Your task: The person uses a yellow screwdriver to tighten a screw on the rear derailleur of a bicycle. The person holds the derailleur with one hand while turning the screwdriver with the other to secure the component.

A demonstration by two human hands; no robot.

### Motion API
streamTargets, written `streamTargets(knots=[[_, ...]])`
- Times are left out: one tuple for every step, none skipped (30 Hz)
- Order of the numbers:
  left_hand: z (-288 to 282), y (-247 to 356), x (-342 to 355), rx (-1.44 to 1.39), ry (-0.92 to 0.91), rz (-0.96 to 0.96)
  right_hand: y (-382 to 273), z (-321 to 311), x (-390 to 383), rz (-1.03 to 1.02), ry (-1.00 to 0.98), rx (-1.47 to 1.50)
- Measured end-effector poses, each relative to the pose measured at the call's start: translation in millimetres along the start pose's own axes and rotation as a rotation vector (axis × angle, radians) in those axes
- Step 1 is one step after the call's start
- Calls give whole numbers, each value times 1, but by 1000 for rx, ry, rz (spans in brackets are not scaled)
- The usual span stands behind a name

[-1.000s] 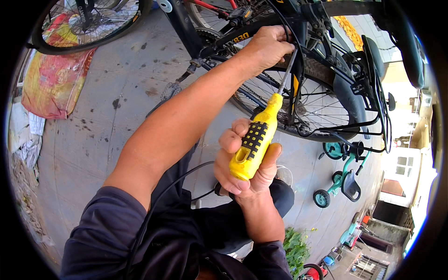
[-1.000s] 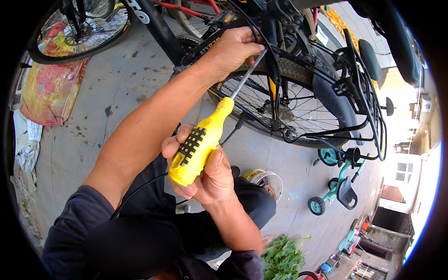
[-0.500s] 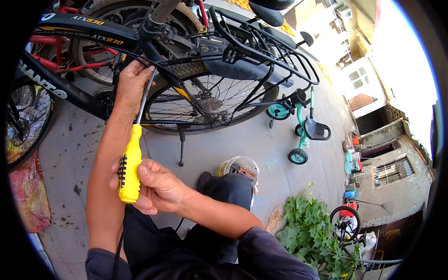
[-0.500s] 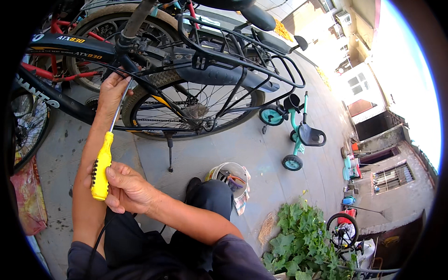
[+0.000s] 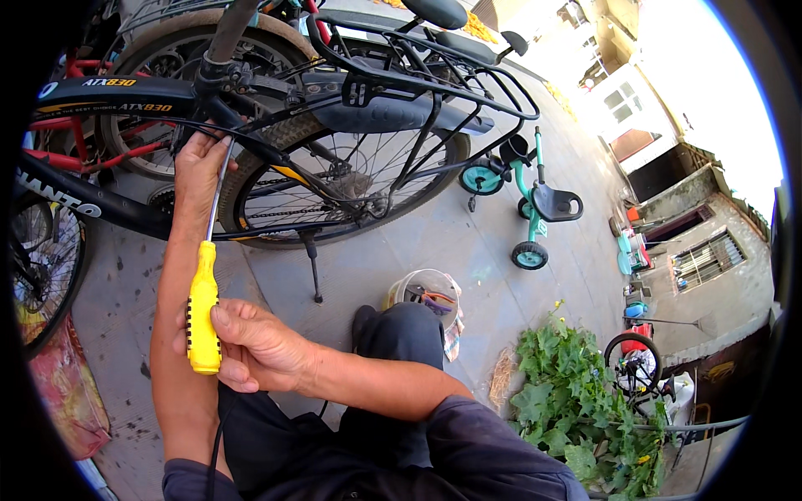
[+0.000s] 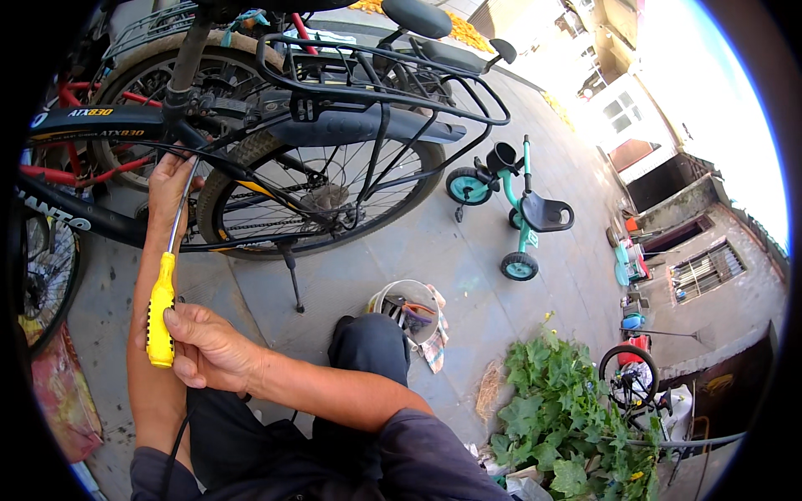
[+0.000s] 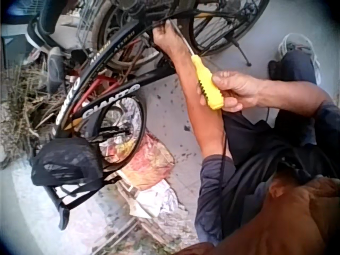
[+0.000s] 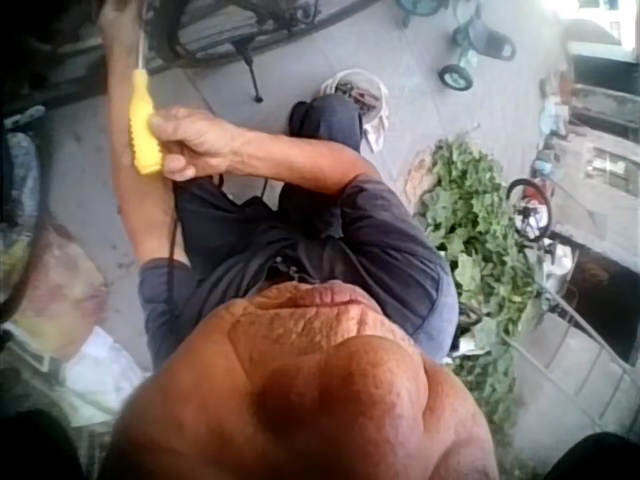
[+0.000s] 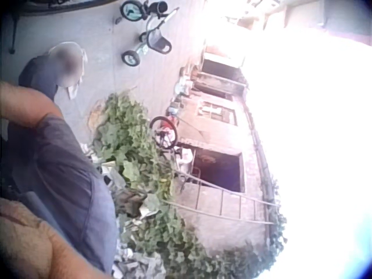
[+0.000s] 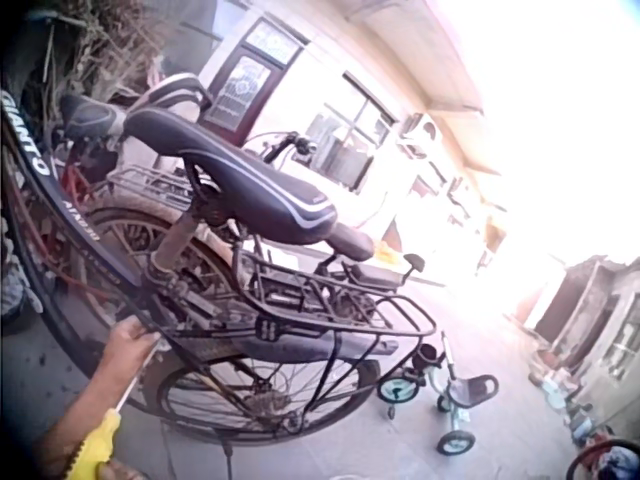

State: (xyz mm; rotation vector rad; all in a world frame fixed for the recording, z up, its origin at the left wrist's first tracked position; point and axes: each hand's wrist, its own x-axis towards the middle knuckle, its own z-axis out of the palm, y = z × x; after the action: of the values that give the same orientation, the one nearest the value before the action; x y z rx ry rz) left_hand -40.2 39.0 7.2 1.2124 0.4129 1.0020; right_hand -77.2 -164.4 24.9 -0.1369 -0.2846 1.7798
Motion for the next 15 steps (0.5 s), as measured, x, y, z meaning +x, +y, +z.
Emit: streamTargets(knots=[[0,0,0,-4,-4,0,0,1,0,-8,-4,2],[0,0,1,-9,-7,0,0,1,0,-6,-1,-3],[-1,-1,1,-14,-11,0,-1,0,-1,-4,1,-7],[0,-1,1,-17,-14,2,-1,0,-1,-3,5,-11],[0,-1,1,-21,-17,3,-1,1,-2,-1,18,-17],[0,-2,1,-26,-20,4,-1,1,-2,0,31,-23],[0,-2,1,-24,-17,5,-1,2,-3,0,45,-29],[-1,-2,1,-18,-11,8,-1,1,-3,1,49,-31],[-1,-1,0,-12,-5,11,1,-1,-3,1,52,-33],[-2,0,0,-5,-6,15,1,-2,-2,1,56,-36],[-1,-1,0,-3,-10,16,1,-2,-3,-2,51,-49],[0,-1,0,-1,-14,17,0,-1,-3,-6,46,-63],[1,-1,0,-2,-16,15,-1,-1,-3,-9,42,-77],[2,0,-1,0,-15,13,-2,0,-3,-8,35,-71],[2,0,-1,2,-15,11,-3,1,-4,-6,28,-65]])
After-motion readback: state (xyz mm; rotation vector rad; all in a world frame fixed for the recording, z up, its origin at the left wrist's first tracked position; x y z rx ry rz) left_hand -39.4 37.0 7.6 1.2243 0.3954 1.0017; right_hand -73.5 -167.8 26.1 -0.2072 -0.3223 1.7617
